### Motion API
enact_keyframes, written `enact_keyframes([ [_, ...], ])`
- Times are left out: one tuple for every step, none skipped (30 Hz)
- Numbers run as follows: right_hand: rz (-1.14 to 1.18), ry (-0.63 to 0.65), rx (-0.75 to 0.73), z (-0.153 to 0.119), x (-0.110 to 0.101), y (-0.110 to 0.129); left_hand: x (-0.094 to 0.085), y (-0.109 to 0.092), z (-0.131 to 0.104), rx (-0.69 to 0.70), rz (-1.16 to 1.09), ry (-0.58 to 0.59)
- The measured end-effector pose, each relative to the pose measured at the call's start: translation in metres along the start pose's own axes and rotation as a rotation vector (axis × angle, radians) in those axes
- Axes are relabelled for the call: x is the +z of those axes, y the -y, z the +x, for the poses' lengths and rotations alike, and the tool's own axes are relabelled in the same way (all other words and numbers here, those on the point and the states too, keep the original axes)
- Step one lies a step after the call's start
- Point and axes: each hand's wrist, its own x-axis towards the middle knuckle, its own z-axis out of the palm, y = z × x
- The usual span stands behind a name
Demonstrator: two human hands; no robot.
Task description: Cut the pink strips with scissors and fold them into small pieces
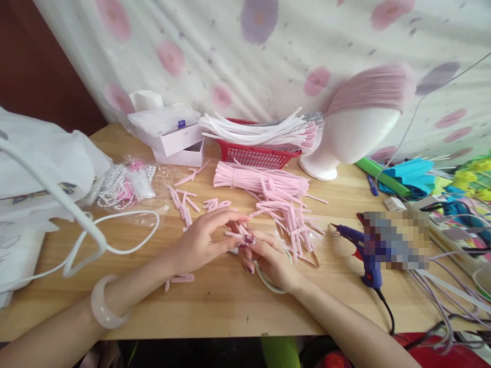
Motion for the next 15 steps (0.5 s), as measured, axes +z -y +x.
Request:
enact_keyframes([
  [0.021,0.012,0.008,0.0001,-0.0008,-0.0001,-0.0036,0.0005,0.0007,0.121,0.159,0.005],
  [0.04,0.023,0.016,0.0003,-0.0014,-0.0001,-0.006,0.0004,0.0012,0.216,0.281,0.011],
  [0.057,0.032,0.023,0.0007,-0.0017,0.0,-0.0075,-0.0001,0.0015,0.289,0.362,0.018],
  [0.07,0.039,0.029,0.0011,-0.0019,0.0001,-0.0081,-0.001,0.0016,0.335,0.413,0.021],
  [0.081,0.044,0.034,0.0015,-0.0019,0.0003,-0.0083,-0.0021,0.0017,0.357,0.447,0.019],
  [0.091,0.049,0.04,0.0018,-0.0019,0.0007,-0.0083,-0.0033,0.0018,0.363,0.473,0.016],
  [0.103,0.054,0.046,0.0022,-0.0017,0.0011,-0.0084,-0.0044,0.0021,0.366,0.499,0.019],
  [0.116,0.058,0.052,0.0024,-0.0016,0.0018,-0.0086,-0.0053,0.0025,0.375,0.527,0.028],
  [0.13,0.062,0.056,0.0027,-0.0014,0.0025,-0.009,-0.0058,0.003,0.391,0.562,0.044],
  [0.145,0.064,0.058,0.0029,-0.0013,0.0034,-0.0095,-0.006,0.0035,0.415,0.605,0.059],
  [0.159,0.063,0.058,0.0031,-0.0013,0.0043,-0.01,-0.0058,0.0038,0.443,0.649,0.076],
  [0.172,0.061,0.058,0.0034,-0.0013,0.0052,-0.0103,-0.0053,0.0039,0.467,0.692,0.092],
  [0.183,0.059,0.06,0.0036,-0.0014,0.006,-0.0104,-0.0046,0.0037,0.484,0.728,0.105],
  [0.193,0.057,0.067,0.0039,-0.0015,0.0067,-0.0101,-0.0039,0.0031,0.49,0.757,0.115],
  [0.2,0.057,0.08,0.0041,-0.0018,0.0073,-0.0096,-0.0031,0.0022,0.494,0.777,0.126],
])
